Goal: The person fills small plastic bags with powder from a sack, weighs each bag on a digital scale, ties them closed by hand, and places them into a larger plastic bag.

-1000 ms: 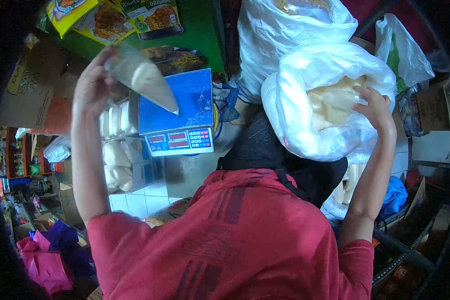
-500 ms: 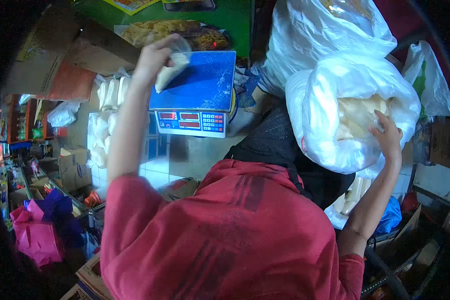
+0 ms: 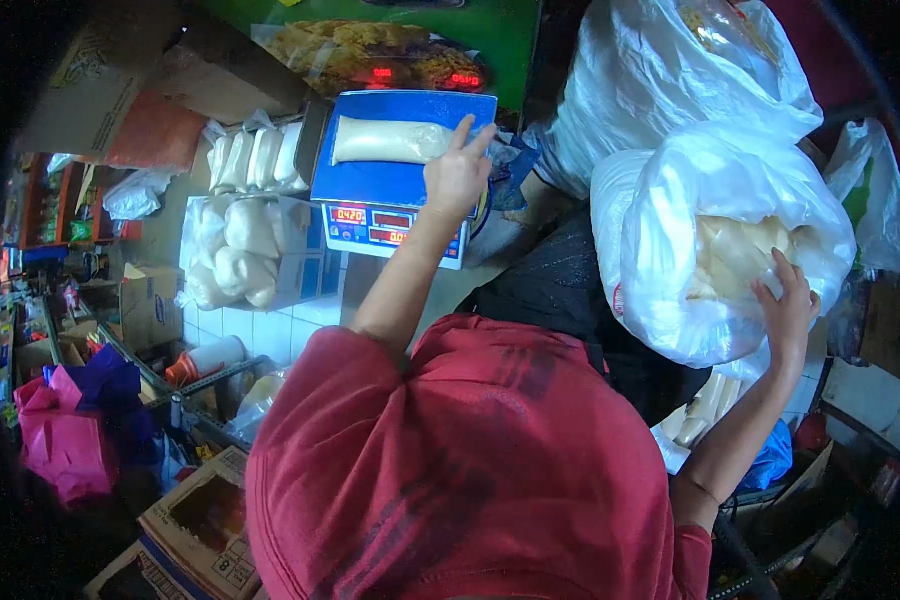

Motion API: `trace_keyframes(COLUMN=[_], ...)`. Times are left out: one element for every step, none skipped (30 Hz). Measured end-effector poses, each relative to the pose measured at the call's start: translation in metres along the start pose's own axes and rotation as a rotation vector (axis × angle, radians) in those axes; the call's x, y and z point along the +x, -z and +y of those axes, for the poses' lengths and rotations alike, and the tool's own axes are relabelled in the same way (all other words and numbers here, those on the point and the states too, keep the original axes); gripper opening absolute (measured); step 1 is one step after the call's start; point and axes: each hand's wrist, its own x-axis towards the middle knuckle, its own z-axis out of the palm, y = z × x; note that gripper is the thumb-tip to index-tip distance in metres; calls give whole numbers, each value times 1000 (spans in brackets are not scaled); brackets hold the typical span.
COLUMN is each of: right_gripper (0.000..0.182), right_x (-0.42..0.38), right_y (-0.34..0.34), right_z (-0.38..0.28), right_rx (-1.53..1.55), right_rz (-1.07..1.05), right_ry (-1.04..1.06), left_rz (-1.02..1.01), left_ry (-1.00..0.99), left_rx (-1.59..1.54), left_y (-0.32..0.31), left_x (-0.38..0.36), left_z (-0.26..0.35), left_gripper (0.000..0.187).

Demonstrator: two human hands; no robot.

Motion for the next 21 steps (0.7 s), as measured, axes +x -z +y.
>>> trace_keyframes(right_gripper=[54, 55, 56, 56, 56, 55, 55, 54, 53, 53, 52, 50, 50, 51, 51, 51, 51, 50, 49, 48, 47], right_x=[-1, -2, -3, -3, -2, -1, -1, 0, 1, 0, -3, -5, -6, -8, -9, -9, -7, -6, -2, 4, 17], right_y=[2, 5, 5, 2, -3, -9, -13, -16, -18, -16, -12, -8, -6, -5, -3, -2, 0, 1, -5, -16, -34], right_z=[-3, -6, -7, -4, 1, 6, 8, 10, 11, 7, 1, -5, -8, -11, -12, -13, -14, -13, -9, -4, -4], right_rx=[2, -1, -5, -5, 6, 18, 19, -2, -23, -22, -45, -68, -68, -69, -71, -71, -90, -110, -100, -94, -130], right_rz=[-3, -11, -20, -22, 16, 54, 54, 43, 31, 31, 7, -18, -19, -22, -26, -27, -64, -102, -106, -109, -183], right_ry=[7, -9, -27, -26, 5, 36, 37, 34, 32, 32, 48, 63, 61, 71, 81, 78, 81, 82, 130, 166, 186], left_rz=[-2, -3, -26, -49, -50, -40, -30, -30, 16, 61, 61, 77, 91, 90, 130, 169, 168, 115, 61, 59, 58], left_ry=[-12, -8, -8, -10, -9, -15, -21, -20, -61, -102, -103, -136, -171, -173, -218, -262, -265, -224, -186, -170, -166], left_rx=[10, 13, 28, 41, 41, 45, 50, 51, 62, 72, 72, 95, 118, 117, 180, 244, 241, 239, 234, 233, 218], left_y=[0, 0, 0, 1, 1, 2, 2, 1, -1, -3, -4, -4, -2, 0, 2, 4, 4, 3, 0, -3, -9], left_x=[-2, -3, -3, -3, -3, -3, -3, -3, -3, -2, -2, -2, -2, -1, -1, 0, 1, 2, 2, 2, 4], left_z=[3, 4, 6, 8, 9, 9, 9, 7, 4, 2, 0, -3, -4, -4, -4, -4, -5, -6, -7, -12, -16], left_gripper=[47, 47, 47, 47, 47, 47, 47, 47, 45, 44, 44, 39, 35, 35, 33, 30, 30, 30, 29, 29, 29])
